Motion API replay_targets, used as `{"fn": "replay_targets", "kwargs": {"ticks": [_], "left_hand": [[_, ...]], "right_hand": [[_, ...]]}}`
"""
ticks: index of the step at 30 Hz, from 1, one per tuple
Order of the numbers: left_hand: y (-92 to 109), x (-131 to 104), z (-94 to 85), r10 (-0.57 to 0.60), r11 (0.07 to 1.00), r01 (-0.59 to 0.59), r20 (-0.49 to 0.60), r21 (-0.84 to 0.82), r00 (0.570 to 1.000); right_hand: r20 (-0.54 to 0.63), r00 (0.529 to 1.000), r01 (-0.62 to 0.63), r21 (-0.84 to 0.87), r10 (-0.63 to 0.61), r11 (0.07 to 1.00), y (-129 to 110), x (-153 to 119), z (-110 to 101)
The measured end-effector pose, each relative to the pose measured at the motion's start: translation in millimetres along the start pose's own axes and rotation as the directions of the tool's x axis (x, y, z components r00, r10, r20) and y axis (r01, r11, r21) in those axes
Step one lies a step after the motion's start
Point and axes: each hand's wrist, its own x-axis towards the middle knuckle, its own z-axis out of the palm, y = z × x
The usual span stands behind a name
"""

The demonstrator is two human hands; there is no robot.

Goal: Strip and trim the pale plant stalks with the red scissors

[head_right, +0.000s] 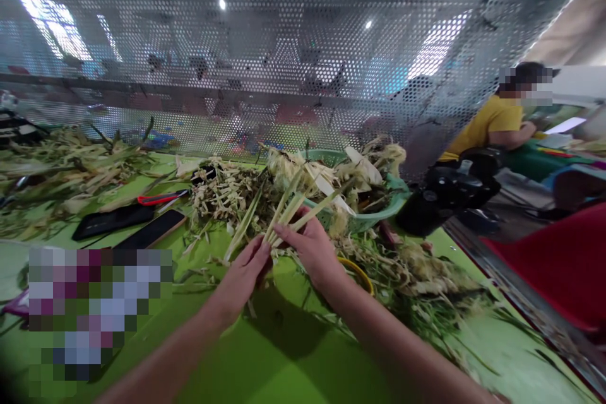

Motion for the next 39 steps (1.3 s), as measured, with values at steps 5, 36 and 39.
{"fn": "replay_targets", "kwargs": {"ticks": [5, 36, 39], "left_hand": [[7.9, 0.7, -0.7, 0.137, 0.976, -0.164, 0.186, 0.143, 0.973], [-3.5, 3.8, 1.0, -0.032, 0.998, 0.024, 0.159, 0.052, 0.987], [-0.1, 1.7, 0.1, -0.020, 0.997, 0.010, 0.154, 0.071, 0.988]], "right_hand": [[0.098, 0.993, -0.062, -0.080, 0.070, 0.995, -10.8, -2.4, -4.1], [0.215, 0.973, -0.080, -0.008, 0.080, 0.997, -26.0, -2.2, -16.1], [0.244, 0.966, -0.087, 0.013, 0.081, 0.996, -27.9, -2.5, -13.9]]}}
